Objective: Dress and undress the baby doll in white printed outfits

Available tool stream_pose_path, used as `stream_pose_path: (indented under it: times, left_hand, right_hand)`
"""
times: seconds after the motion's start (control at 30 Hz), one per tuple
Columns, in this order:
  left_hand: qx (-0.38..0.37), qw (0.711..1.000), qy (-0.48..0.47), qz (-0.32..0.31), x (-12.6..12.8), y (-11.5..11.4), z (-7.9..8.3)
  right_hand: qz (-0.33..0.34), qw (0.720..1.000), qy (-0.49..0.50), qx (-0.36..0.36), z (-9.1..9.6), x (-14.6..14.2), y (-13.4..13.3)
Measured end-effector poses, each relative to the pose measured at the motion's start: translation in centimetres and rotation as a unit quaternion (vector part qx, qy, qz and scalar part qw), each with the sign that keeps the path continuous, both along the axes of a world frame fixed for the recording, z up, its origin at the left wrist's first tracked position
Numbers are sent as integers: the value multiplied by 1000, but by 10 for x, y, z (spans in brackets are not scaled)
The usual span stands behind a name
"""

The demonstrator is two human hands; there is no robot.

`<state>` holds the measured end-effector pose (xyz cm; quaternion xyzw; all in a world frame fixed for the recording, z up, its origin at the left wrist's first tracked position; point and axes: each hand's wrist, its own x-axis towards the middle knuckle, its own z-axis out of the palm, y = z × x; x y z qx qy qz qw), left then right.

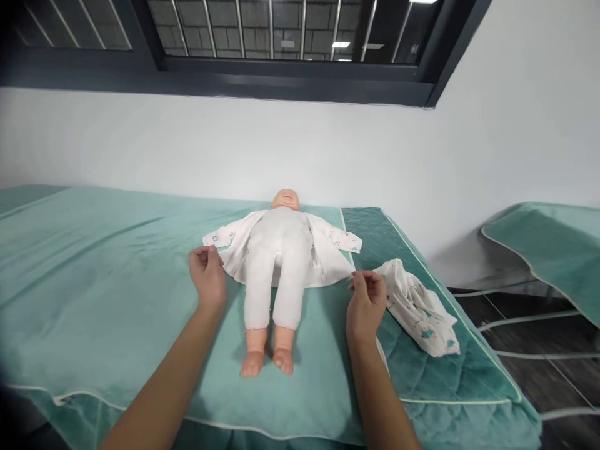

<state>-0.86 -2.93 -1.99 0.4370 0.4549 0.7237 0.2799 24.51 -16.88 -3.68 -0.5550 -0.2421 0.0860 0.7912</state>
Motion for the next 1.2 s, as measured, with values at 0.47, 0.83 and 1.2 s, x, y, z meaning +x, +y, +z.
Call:
stream_pose_path:
  times: [0.47, 0.83, 1.2]
  left_hand:
    - [-53, 858, 507, -68, 4, -33, 5]
    - [-98, 841, 523, -96, -4, -42, 4]
    - [-81, 923, 337, -164, -10, -59, 16]
  right_hand:
    - [-8, 633, -535, -559, 25, 82, -97]
    - [-20, 609, -548, -573, 53, 89, -88]
    - [123, 767, -399, -488, 106, 74, -77]
